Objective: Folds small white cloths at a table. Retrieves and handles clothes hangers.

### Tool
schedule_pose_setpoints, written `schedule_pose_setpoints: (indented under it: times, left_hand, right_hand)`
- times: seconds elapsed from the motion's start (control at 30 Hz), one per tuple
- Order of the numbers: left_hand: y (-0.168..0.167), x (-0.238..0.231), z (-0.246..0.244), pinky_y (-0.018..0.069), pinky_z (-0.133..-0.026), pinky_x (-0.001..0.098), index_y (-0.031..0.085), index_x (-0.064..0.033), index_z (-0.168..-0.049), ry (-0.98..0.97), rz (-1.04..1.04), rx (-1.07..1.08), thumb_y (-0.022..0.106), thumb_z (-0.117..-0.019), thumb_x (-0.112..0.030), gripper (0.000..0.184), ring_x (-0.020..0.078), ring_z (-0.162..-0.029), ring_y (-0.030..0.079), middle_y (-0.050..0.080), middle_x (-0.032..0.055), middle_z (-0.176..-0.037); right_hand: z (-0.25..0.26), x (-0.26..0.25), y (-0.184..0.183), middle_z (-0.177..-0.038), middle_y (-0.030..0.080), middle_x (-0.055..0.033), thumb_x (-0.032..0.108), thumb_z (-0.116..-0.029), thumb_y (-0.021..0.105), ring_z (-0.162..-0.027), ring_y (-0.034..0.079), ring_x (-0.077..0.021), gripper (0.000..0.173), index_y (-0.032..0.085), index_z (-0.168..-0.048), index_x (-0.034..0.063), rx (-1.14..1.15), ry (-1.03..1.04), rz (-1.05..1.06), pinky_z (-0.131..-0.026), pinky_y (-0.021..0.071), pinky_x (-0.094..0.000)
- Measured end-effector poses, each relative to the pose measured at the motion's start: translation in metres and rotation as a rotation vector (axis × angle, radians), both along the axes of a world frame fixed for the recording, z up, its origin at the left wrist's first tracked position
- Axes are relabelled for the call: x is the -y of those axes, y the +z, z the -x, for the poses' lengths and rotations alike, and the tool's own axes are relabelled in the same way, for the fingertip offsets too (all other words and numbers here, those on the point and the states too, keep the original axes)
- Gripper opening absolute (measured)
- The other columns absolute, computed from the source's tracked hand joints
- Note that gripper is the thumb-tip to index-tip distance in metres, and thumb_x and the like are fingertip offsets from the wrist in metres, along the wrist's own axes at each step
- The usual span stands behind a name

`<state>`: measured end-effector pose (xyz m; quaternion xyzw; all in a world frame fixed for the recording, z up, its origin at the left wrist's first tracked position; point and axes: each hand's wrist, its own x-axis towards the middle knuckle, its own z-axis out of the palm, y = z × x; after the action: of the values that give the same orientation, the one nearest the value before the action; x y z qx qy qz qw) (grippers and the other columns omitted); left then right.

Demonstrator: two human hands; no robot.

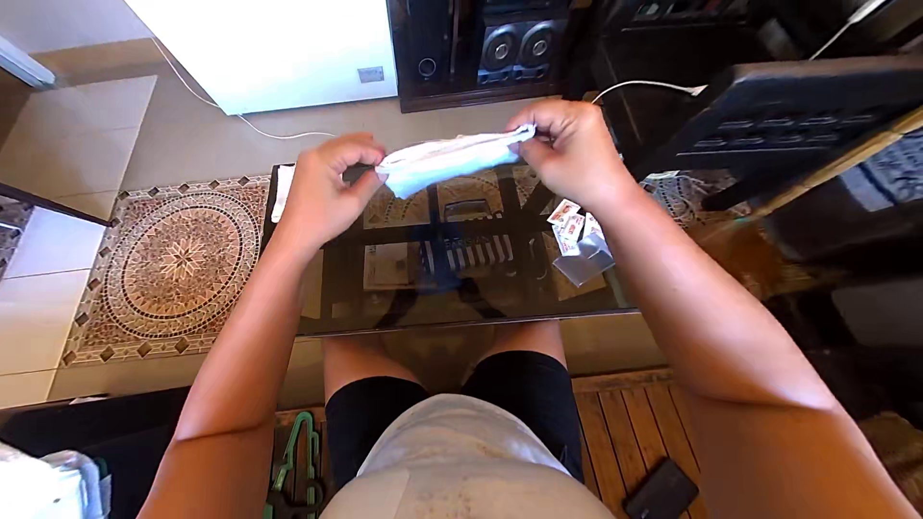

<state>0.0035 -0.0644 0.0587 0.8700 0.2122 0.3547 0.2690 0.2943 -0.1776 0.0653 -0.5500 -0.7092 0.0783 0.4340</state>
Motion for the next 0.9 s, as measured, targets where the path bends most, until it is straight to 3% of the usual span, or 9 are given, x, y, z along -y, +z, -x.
schedule_pose_setpoints:
  times: [0.07, 0.13, 0.3, 0.43, 0.5, 0.57, 0.67, 0.8, 0.9]
  left_hand:
    - [0.003, 0.009, 0.005, 0.0549, -0.093, 0.0213, 0.065, -0.0008, -0.108, -0.052, 0.216, 0.074, 0.06, -0.0974, -0.008, 0.014, 0.0007, -0.1, 0.067, 0.071, -0.0024, -0.102]
    - [0.008, 0.014, 0.004, 0.0591, -0.079, 0.0212, 0.054, -0.0114, -0.111, -0.138, 0.498, 0.132, 0.052, -0.101, -0.006, 0.011, -0.0022, -0.08, 0.068, 0.069, -0.0133, -0.087]
    - [-0.002, 0.005, -0.012, 0.058, -0.06, 0.02, 0.049, -0.0076, -0.116, -0.073, 0.754, 0.075, 0.044, -0.1064, -0.006, 0.011, 0.0025, -0.062, 0.065, 0.067, -0.005, -0.082]
    - [-0.017, -0.004, -0.021, 0.05, -0.055, 0.0151, 0.051, -0.0052, -0.119, 0.108, 0.789, -0.064, 0.048, -0.1076, -0.01, 0.012, 0.0002, -0.059, 0.058, 0.061, -0.0019, -0.083]
    - [-0.015, -0.005, -0.023, 0.0557, -0.06, 0.0191, 0.049, -0.0031, -0.121, 0.133, 0.792, -0.033, 0.046, -0.1081, -0.009, 0.014, 0.0034, -0.065, 0.063, 0.062, 0.0012, -0.089]
    - [-0.009, -0.006, -0.023, 0.0618, -0.079, 0.0281, 0.046, 0.0023, -0.127, 0.116, 0.738, 0.023, 0.044, -0.1084, -0.006, 0.021, 0.0099, -0.084, 0.071, 0.062, 0.007, -0.103]
    - [-0.009, -0.011, -0.016, 0.0585, -0.094, 0.0295, 0.048, 0.0025, -0.12, 0.044, 0.517, 0.08, 0.047, -0.1063, -0.006, 0.016, 0.0087, -0.1, 0.071, 0.066, 0.0063, -0.107]
    - [-0.039, -0.01, -0.005, 0.0523, -0.084, 0.0213, 0.057, 0.0062, -0.115, 0.037, 0.232, 0.032, 0.051, -0.1036, -0.008, 0.019, 0.0018, -0.09, 0.062, 0.065, 0.0064, -0.101]
    - [-0.091, 0.007, 0.003, 0.0543, -0.09, 0.0301, 0.059, 0.0113, -0.119, 0.07, 0.214, -0.017, 0.049, -0.1018, -0.003, 0.024, 0.0126, -0.1, 0.066, 0.067, 0.0183, -0.116]
  right_hand:
    - [0.003, 0.012, 0.006, -0.086, 0.068, 0.0039, 0.001, -0.0958, 0.06, -0.074, 0.061, 0.0073, 0.01, 0.068, -0.102, -0.0004, -0.191, 0.119, 0.125, -0.072, 0.0526, -0.0118]
    - [0.006, 0.017, 0.011, -0.081, 0.07, 0.0127, 0.0, -0.0942, 0.06, -0.069, 0.063, 0.0067, 0.013, 0.067, -0.101, 0.0082, -0.424, 0.165, 0.222, -0.065, 0.0542, -0.0137]
    - [0.01, 0.003, 0.004, -0.078, 0.068, 0.0098, 0.0, -0.0975, 0.058, -0.062, 0.06, 0.0061, 0.012, 0.064, -0.107, 0.0064, -0.532, 0.038, 0.343, -0.054, 0.0496, -0.0119]
    - [0.007, -0.012, -0.018, -0.084, 0.066, 0.0014, 0.002, -0.0983, 0.062, -0.066, 0.058, 0.0033, 0.013, 0.064, -0.111, -0.0008, -0.4, -0.083, 0.452, -0.061, 0.0487, -0.0147]
    - [0.008, -0.015, -0.022, -0.089, 0.066, -0.0039, 0.002, -0.0986, 0.062, -0.073, 0.058, 0.0007, 0.014, 0.064, -0.112, -0.0032, -0.321, -0.11, 0.416, -0.07, 0.0494, -0.0175]
    - [0.01, -0.016, -0.02, -0.094, 0.068, -0.0079, 0.001, -0.0989, 0.059, -0.078, 0.06, -0.0004, 0.016, 0.066, -0.112, -0.0047, -0.242, -0.121, 0.296, -0.076, 0.0503, -0.0183]
    - [0.011, -0.017, -0.023, -0.098, 0.07, -0.0102, 0.001, -0.0989, 0.055, -0.084, 0.063, -0.0003, 0.019, 0.069, -0.11, -0.0048, -0.174, -0.111, 0.039, -0.08, 0.0513, -0.0162]
    - [0.016, -0.013, -0.056, -0.108, 0.073, -0.0205, -0.004, -0.0975, 0.052, -0.1, 0.07, -0.0193, 0.023, 0.072, -0.109, -0.0078, -0.139, -0.114, -0.13, -0.092, 0.0551, -0.0312]
    - [0.024, 0.001, -0.107, -0.118, 0.071, -0.0258, -0.009, -0.0951, 0.051, -0.117, 0.068, -0.0362, 0.025, 0.073, -0.106, -0.0096, -0.085, -0.122, -0.146, -0.105, 0.0518, -0.0454]
